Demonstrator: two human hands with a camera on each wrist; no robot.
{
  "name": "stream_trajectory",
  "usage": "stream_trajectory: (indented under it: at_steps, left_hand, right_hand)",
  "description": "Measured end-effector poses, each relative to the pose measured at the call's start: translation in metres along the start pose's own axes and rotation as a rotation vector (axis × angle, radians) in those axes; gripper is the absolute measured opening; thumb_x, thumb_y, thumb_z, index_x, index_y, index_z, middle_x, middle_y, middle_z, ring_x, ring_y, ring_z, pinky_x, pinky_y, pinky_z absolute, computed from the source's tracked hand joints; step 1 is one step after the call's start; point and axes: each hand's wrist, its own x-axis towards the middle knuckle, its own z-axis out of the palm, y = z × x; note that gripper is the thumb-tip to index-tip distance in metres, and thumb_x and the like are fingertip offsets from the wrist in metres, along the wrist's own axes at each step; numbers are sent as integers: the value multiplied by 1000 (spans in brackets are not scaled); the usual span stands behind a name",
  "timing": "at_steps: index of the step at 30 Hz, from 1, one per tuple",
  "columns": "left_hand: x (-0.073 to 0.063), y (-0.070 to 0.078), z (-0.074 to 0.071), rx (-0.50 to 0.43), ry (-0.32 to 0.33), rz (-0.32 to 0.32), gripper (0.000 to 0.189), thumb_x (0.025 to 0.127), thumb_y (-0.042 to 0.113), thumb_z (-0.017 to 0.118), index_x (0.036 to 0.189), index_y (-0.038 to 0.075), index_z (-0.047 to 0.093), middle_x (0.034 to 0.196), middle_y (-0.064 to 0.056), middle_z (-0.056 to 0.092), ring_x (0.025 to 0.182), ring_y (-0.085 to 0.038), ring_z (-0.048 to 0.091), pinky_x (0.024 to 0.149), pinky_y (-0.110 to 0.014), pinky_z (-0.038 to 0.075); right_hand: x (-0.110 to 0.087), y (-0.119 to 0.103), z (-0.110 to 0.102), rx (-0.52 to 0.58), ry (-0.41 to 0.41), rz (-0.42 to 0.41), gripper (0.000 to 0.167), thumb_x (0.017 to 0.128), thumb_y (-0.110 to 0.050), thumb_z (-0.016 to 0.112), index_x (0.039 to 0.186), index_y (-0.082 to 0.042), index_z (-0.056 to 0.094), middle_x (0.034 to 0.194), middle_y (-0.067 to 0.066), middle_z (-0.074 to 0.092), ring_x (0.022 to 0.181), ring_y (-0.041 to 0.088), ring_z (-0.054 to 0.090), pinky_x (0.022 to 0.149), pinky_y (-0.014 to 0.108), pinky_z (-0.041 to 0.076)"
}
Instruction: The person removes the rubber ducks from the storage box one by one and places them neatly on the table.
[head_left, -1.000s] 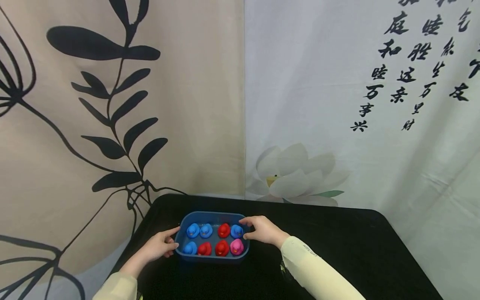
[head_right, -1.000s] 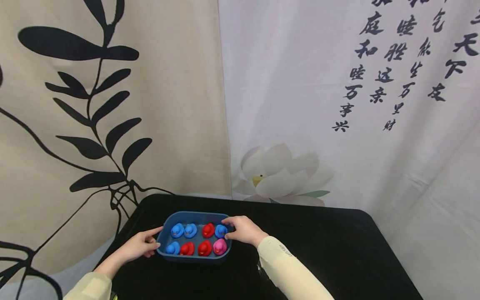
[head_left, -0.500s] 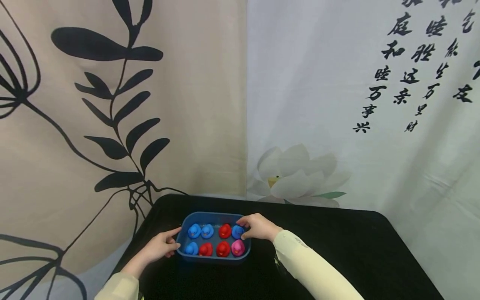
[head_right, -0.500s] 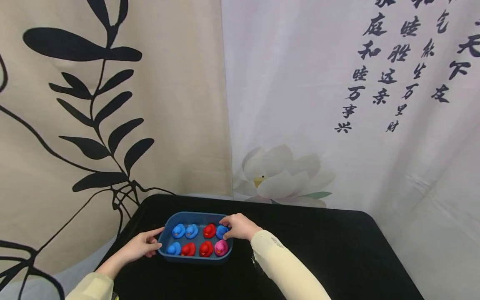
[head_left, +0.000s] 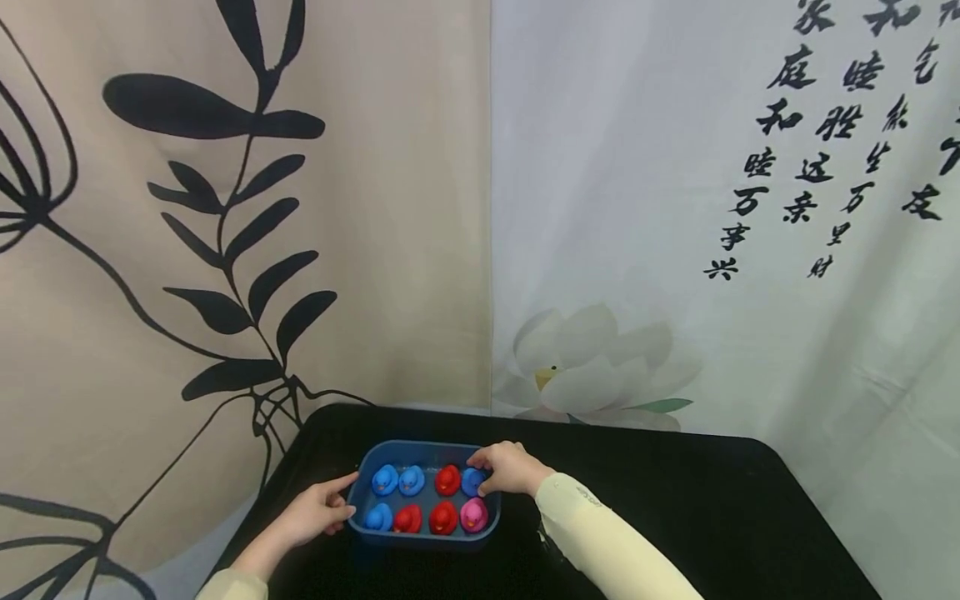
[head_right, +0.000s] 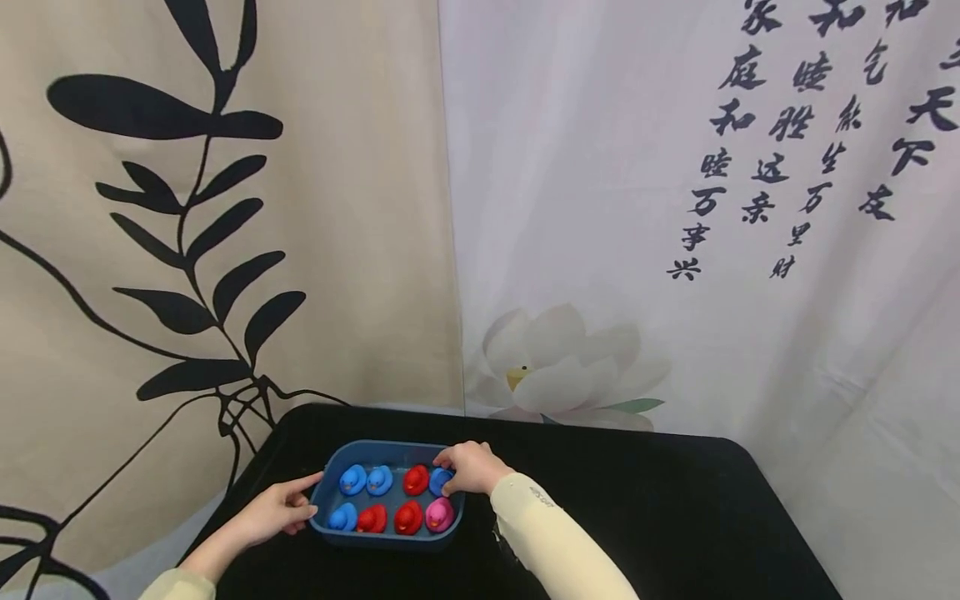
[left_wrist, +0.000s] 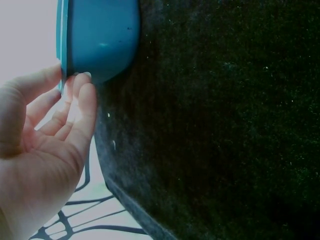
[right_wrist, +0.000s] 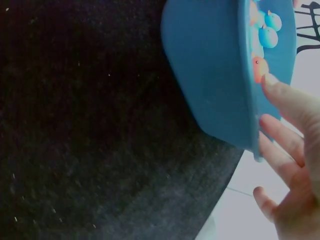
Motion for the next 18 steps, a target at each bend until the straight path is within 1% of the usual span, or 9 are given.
stream_trajectory:
  at_steps: [3,7,10,12,18]
  left_hand:
    - [-1,1,0,0,13,-1,65,89,11,64,142,-11,34,78,-9,60,71,-25,62,62,-37,54]
    - [-1,2,-1,-2,12,-2,65,89,10,63,142,-12,33,79,-9,61,72,-27,62,63,-38,54]
    - [0,2,-1,-8,10,-4,65,89,11,63,142,-11,33,79,-10,61,73,-27,62,63,-39,54]
    - [0,1,-1,-11,8,-8,65,89,12,63,143,-11,33,80,-10,62,73,-27,62,64,-38,54]
    - [0,2,2,-9,4,-12,66,89,13,64,143,-11,33,80,-11,62,73,-27,63,64,-37,54]
  right_hand:
    - [1,2,5,52,10,1,43,79,-20,80,119,-13,68,111,-1,69,102,13,64,89,35,51]
    - [3,3,11,66,21,6,40,81,-19,78,119,-13,68,113,1,69,102,13,64,89,35,51]
    - [4,2,15,34,30,14,38,82,-18,77,119,-12,68,113,1,69,101,13,63,90,36,50]
    - [5,2,17,0,33,15,37,82,-17,76,118,-12,69,112,1,69,100,13,63,89,35,51]
    - [4,0,18,-171,34,6,34,83,-18,76,116,-14,70,111,-2,69,101,13,63,89,34,51]
